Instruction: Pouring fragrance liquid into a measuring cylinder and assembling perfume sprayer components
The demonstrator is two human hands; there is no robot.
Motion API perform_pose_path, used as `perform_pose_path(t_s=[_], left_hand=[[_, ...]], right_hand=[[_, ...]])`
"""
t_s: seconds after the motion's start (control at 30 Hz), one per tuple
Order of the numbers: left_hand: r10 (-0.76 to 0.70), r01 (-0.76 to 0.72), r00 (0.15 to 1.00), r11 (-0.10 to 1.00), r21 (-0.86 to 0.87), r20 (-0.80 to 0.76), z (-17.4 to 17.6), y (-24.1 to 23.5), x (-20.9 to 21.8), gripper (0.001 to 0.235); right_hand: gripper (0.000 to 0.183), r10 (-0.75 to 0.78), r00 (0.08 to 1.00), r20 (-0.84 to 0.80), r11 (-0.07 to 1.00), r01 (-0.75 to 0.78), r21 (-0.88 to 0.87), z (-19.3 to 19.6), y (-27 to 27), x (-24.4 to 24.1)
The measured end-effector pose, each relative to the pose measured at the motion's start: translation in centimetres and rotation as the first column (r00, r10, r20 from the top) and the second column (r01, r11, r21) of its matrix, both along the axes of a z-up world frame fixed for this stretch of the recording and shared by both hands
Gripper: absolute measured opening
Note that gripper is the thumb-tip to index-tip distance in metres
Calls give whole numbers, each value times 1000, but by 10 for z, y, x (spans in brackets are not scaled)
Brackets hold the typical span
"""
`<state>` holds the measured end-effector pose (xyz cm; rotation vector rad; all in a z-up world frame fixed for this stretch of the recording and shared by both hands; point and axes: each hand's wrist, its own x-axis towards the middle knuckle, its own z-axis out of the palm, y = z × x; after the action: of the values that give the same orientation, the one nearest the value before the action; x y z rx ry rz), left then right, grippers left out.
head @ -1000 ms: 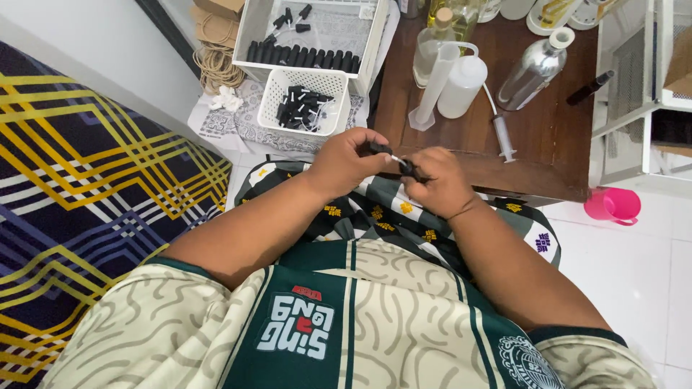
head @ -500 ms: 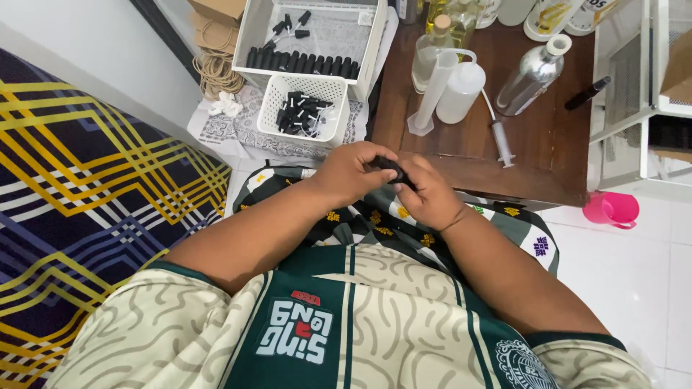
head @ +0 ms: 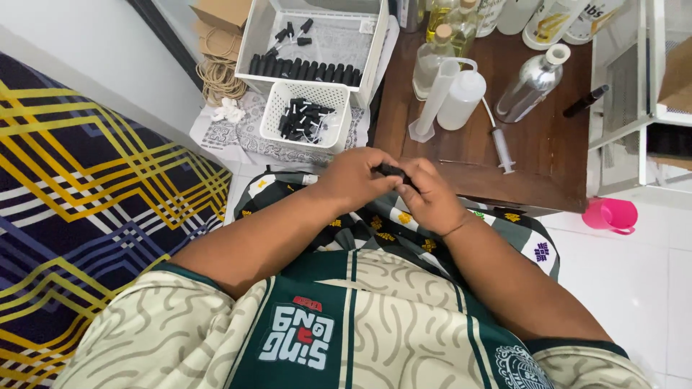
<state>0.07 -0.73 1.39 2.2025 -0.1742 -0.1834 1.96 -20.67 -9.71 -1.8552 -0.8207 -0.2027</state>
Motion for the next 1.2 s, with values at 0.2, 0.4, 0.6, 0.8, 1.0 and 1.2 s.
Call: perform_pose_path(t_s=[0.2,0.4,0.6,0.8,1.0,1.2], left_hand=[[-24,13,999,970,-244,-42,-16,2,1,37],[115,-126,990,979,-162,-76,-8,9,1,27],[-42,4,989,964,-266,-139,-5,13,-1,31],[16,-43,988,984,-175,-156,-14,15,5,31],[-38,-6,985,968,-251,-168,11,14,-6,34],[85,-103,989,983,-153,-121,-7,16,4,32]], right_hand=[[73,338,866,-368,892,-170,419,-9,3,0],[39,63,940,-335,966,27,257,0,0,-5],[32,441,634,-636,853,-74,517,-17,-9,-12],[52,354,696,-625,865,11,501,-22,-5,-3],[33,374,568,-733,795,211,569,-53,-5,4],[57,562,550,-618,680,118,724,-28,-3,4]])
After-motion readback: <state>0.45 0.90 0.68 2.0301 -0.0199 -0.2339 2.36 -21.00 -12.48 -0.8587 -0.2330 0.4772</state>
